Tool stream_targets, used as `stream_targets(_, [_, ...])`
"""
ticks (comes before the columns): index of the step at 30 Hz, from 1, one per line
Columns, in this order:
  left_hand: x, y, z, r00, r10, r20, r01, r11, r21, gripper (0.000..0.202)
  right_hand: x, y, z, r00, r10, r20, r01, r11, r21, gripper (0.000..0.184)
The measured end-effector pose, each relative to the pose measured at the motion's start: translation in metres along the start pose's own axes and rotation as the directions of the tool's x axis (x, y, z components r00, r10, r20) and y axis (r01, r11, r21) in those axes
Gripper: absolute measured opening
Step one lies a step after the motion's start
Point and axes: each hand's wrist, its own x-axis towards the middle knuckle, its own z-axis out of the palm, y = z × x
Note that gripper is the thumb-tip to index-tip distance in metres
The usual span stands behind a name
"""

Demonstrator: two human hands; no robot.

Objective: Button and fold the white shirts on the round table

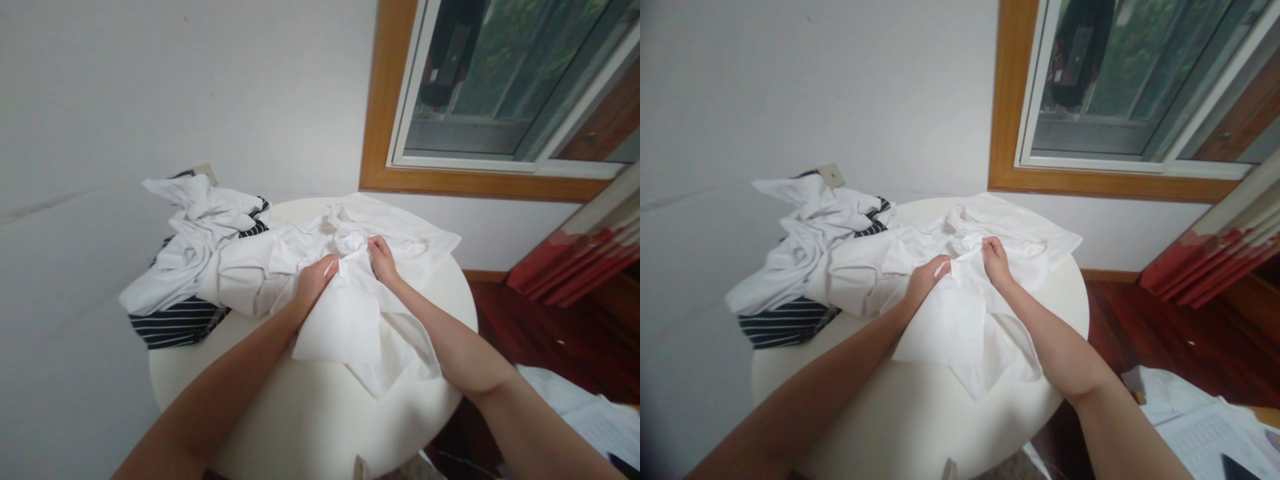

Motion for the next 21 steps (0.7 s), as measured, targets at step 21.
stream_targets(21, [0.003,-0.006,-0.006,0.987,0.144,0.065,-0.14,0.987,-0.074,0.035,-0.003,-0.027,0.0,0.978,-0.12,-0.17,0.102,0.989,-0.109,0.028])
